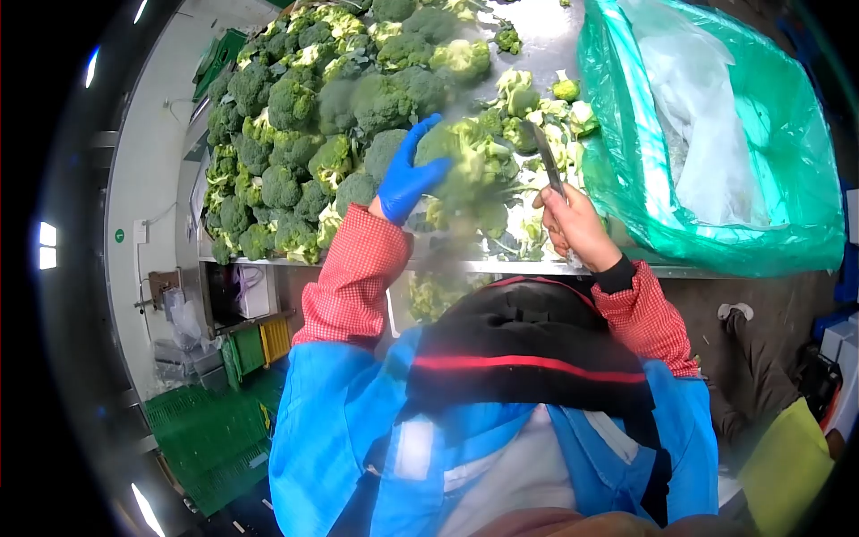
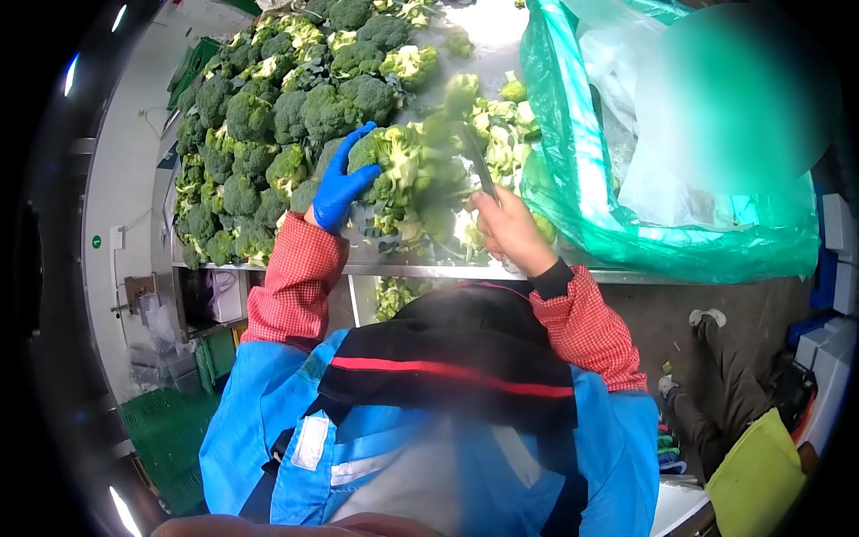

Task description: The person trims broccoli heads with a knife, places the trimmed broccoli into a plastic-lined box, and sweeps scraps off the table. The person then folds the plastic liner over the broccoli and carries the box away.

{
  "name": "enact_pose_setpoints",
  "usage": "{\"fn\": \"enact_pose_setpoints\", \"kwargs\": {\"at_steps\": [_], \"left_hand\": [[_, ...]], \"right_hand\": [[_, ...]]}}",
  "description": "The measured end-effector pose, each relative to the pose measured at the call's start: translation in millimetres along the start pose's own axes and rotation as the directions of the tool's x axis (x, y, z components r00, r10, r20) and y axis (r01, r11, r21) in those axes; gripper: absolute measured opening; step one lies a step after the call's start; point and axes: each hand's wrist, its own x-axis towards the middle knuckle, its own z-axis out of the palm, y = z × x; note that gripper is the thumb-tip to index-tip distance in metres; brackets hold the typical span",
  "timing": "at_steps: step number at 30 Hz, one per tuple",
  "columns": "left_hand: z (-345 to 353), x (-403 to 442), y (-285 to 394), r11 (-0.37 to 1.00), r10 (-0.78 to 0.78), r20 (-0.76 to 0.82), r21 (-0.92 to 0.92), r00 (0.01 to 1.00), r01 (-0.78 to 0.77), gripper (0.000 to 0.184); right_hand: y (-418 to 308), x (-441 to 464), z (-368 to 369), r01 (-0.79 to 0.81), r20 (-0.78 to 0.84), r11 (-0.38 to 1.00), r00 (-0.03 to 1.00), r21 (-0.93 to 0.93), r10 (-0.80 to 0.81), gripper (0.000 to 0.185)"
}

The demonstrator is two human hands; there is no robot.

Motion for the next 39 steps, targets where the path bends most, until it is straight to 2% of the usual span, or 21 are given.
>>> {"fn": "enact_pose_setpoints", "kwargs": {"at_steps": [2,4,6,8,10,11,14,15,16,18,20,22,24,26,27,29,30,32,35,37,39], "left_hand": [[-4.8,3.1,-5.1,0.999,0.02,0.038,0.036,0.999,-0.021,0.069],[-2.5,0.2,-2.6,1.0,0.018,0.091,0.012,0.996,-0.019,0.069],[0.3,3.3,-7.6,0.988,0.011,0.089,-0.153,0.996,0.002,0.069],[6.3,-2.0,1.7,0.923,-0.046,0.123,-0.373,0.991,0.089,0.069],[7.7,-5.0,-2.2,0.94,-0.039,0.059,-0.335,0.998,0.057,0.069],[8.4,-6.1,-3.3,0.95,-0.005,0.034,-0.312,0.999,0.015,0.068],[6.2,-10.6,-2.8,0.964,-0.039,-0.087,-0.264,0.995,0.014,0.067],[0.9,-7.1,-7.6,0.972,-0.027,-0.138,-0.237,0.99,-0.006,0.067],[-6.9,-1.9,-13.2,0.978,-0.008,-0.193,-0.206,0.981,-0.033,0.066],[-32.7,10.2,-19.8,0.95,-0.034,-0.247,-0.308,0.968,-0.046,0.067],[-54.4,21.4,-2.7,0.94,-0.139,-0.335,-0.34,0.932,0.018,0.067],[-90.8,48.5,17.4,0.879,-0.205,-0.249,-0.472,0.946,0.066,0.059],[-126.4,81.1,26.4,0.784,-0.162,-0.293,-0.619,0.942,-0.057,0.056],[-142.9,100.5,56.3,0.72,-0.221,-0.37,-0.686,0.902,-0.105,0.072],[-156.1,104.1,49.6,0.976,0.196,-0.454,0.001,0.869,-0.219,0.075],[-175.2,121.9,52.8,0.937,0.251,-0.479,-0.097,0.841,-0.335,0.071],[-168.0,135.0,65.0,0.555,-0.202,-0.376,-0.805,0.904,-0.211,0.064],[-121.8,152.5,83.2,0.688,-0.328,-0.607,-0.678,0.724,-0.258,0.062],[-42.9,168.5,102.2,0.854,0.143,-0.237,-0.462,0.961,-0.241,0.053],[50.3,165.2,145.3,0.904,0.308,0.071,-0.332,0.949,-0.268,0.048],[139.2,156.9,182.8,0.939,0.341,0.353,-0.161,0.871,-0.302,0.044]], "right_hand": [[6.5,25.2,5.4,0.478,-0.051,0.814,0.852,-0.329,-0.521,0.029],[-6.8,36.2,15.7,0.554,-0.076,0.701,0.758,-0.449,-0.648,0.033],[-31.9,35.5,20.8,0.368,-0.172,0.858,0.878,-0.358,-0.448,0.037],[-35.4,39.8,25.4,0.326,-0.16,0.897,0.909,-0.3,-0.384,0.033],[-35.0,42.1,31.8,0.337,-0.084,0.859,0.914,-0.385,-0.397,0.031],[-36.9,39.3,32.8,0.295,-0.103,0.775,0.903,-0.558,-0.417,0.031],[-45.3,16.3,39.4,0.447,0.04,0.741,0.867,-0.501,-0.497,0.033],[-48.3,6.4,42.7,0.479,0.068,0.792,0.868,-0.378,-0.492,0.032],[-52.1,2.7,40.7,0.265,0.06,0.937,0.964,-0.227,-0.258,0.028],[-31.2,22.8,26.0,0.389,0.036,0.679,0.881,-0.623,-0.472,0.028],[-4.3,29.0,12.7,0.208,0.012,0.356,0.876,-0.911,-0.482,0.035],[4.5,20.0,17.8,0.244,0.054,0.357,0.883,-0.902,-0.467,0.048],[8.3,13.1,26.7,0.272,0.084,0.414,0.904,-0.869,-0.418,0.05],[9.7,5.9,28.4,0.274,0.126,0.392,0.923,-0.878,-0.363,0.048],[15.5,4.5,25.7,0.281,0.121,0.43,0.924,-0.858,-0.362,0.046],[25.9,-0.2,16.8,0.312,0.106,0.425,0.89,-0.85,-0.443,0.041],[34.4,-1.0,9.7,0.352,0.1,0.419,0.851,-0.837,-0.516,0.038],[36.6,-11.2,-2.0,0.242,0.065,0.415,0.916,-0.877,-0.397,0.039],[38.2,-25.4,-14.8,0.316,0.153,0.376,0.902,-0.871,-0.403,0.033],[38.7,-33.2,-21.8,0.353,0.225,0.31,0.897,-0.883,-0.38,0.027],[36.6,-42.8,-30.6,0.346,0.23,0.373,0.919,-0.861,-0.32,0.025]]}}
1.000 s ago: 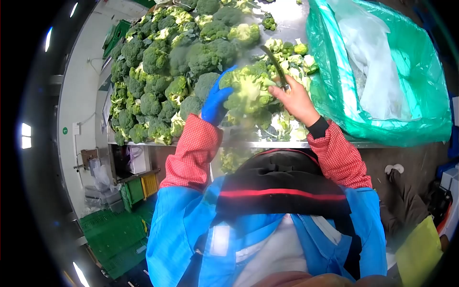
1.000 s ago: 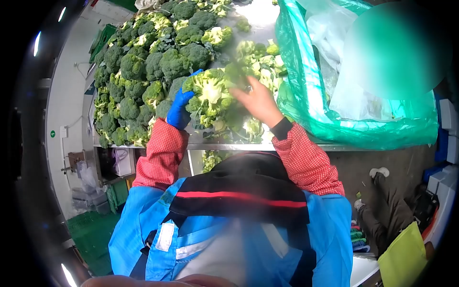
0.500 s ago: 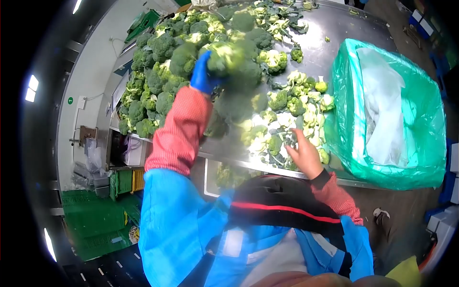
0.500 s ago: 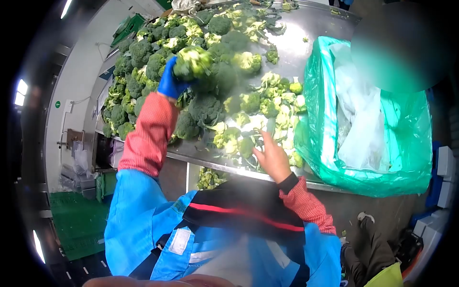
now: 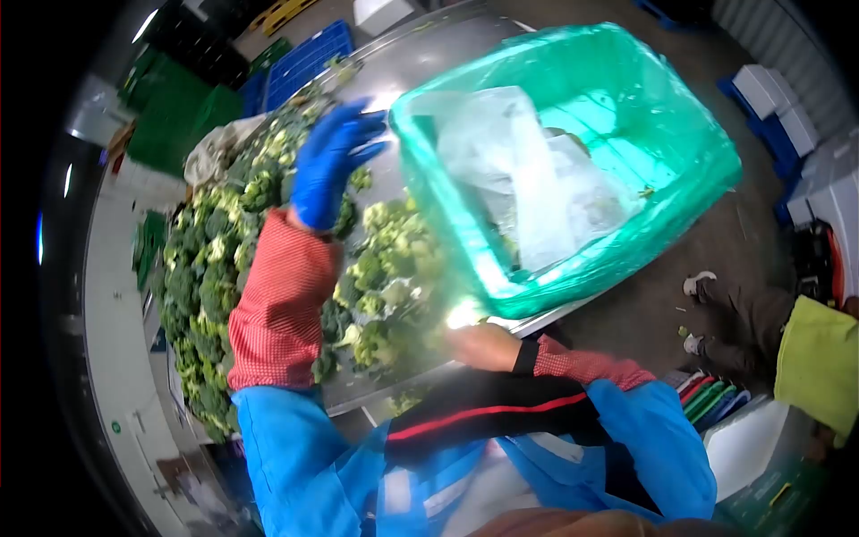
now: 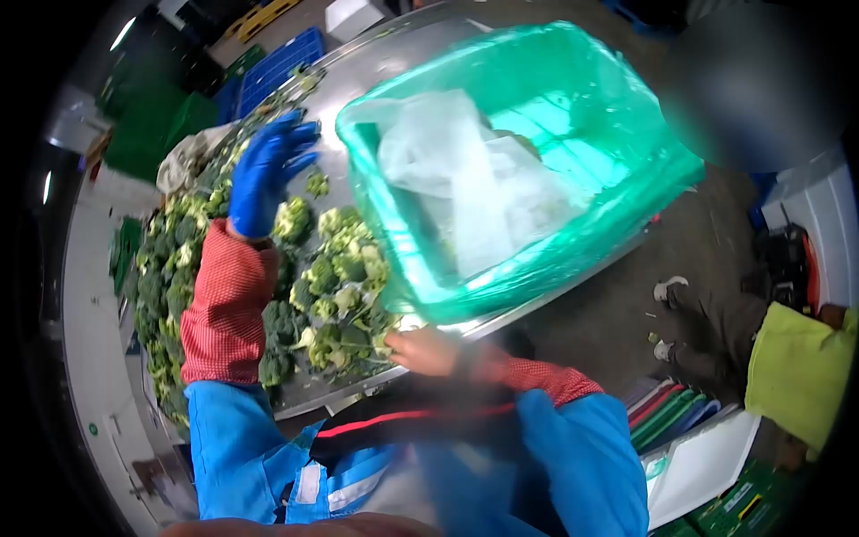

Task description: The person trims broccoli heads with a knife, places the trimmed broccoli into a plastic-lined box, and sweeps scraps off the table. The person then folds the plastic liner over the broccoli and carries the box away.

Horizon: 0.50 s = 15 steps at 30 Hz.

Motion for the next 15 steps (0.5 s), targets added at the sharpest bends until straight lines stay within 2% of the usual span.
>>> {"fn": "enact_pose_setpoints", "kwargs": {"at_steps": [1,3,4,5,6,7,9,10,11,12,13,14,15], "left_hand": [[32.0,20.3,-3.9,1.0,-0.018,0.172,0.008,0.985,0.017,0.041],[103.0,52.9,-6.3,0.996,0.064,0.484,0.026,0.873,-0.087,0.036],[135.1,66.0,-12.0,0.977,0.052,0.577,0.141,0.815,-0.163,0.042],[162.3,78.7,-20.1,0.97,-0.135,0.638,0.243,0.758,-0.032,0.057],[181.0,92.3,-37.1,0.847,-0.111,0.709,0.434,0.696,-0.307,0.072],[196.8,100.5,-47.1,0.625,-0.116,0.773,0.545,0.624,-0.559,0.087],[204.9,101.5,-56.1,0.243,-0.37,0.686,0.723,0.627,-0.647,0.108],[203.5,102.7,-57.1,0.025,-0.475,0.603,0.737,0.641,-0.675,0.118],[194.7,107.3,-57.6,0.041,-0.559,0.523,0.792,0.643,-0.609,0.134],[181.3,109.3,-68.6,-0.003,-0.627,0.43,0.832,0.65,-0.554,0.134],[159.8,105.3,-85.3,-0.007,-0.634,0.437,0.822,0.639,-0.569,0.136],[158.0,98.4,-81.5,-0.029,-0.713,0.394,0.81,0.58,-0.585,0.137],[143.6,84.7,-102.6,-0.071,-0.669,0.399,0.805,0.626,-0.589,0.131]], "right_hand": [[-1.4,-7.0,-8.9,0.012,-0.001,0.999,1.0,0.031,-0.012,0.026],[11.2,-21.9,-10.0,0.02,-0.066,0.999,0.998,0.044,-0.018,0.027],[17.0,-28.9,-10.7,0.029,-0.095,0.998,0.995,0.054,-0.023,0.028],[22.2,-35.2,-14.0,-0.017,-0.075,0.999,0.997,0.027,0.019,0.029],[28.1,-42.0,-18.5,-0.062,-0.054,0.998,0.997,0.001,0.062,0.029],[34.2,-50.1,-23.0,-0.106,-0.03,0.994,0.994,-0.025,0.106,0.03],[48.1,-70.2,-28.3,-0.116,-0.126,0.992,0.986,-0.054,0.109,0.025],[56.2,-79.1,-29.6,-0.121,-0.176,0.99,0.979,-0.069,0.107,0.024],[63.2,-86.6,-29.1,-0.126,-0.225,0.989,0.969,-0.082,0.105,0.022],[71.4,-91.7,-23.4,-0.093,-0.351,0.995,0.933,-0.044,0.072,0.019],[74.9,-95.1,-25.6,-0.098,-0.269,0.995,0.959,-0.032,0.086,0.021],[78.5,-99.3,-30.1,-0.117,-0.191,0.993,0.975,-0.026,0.11,0.023],[82.4,-104.6,-36.4,-0.149,-0.12,0.989,0.982,-0.022,0.145,0.027]]}}
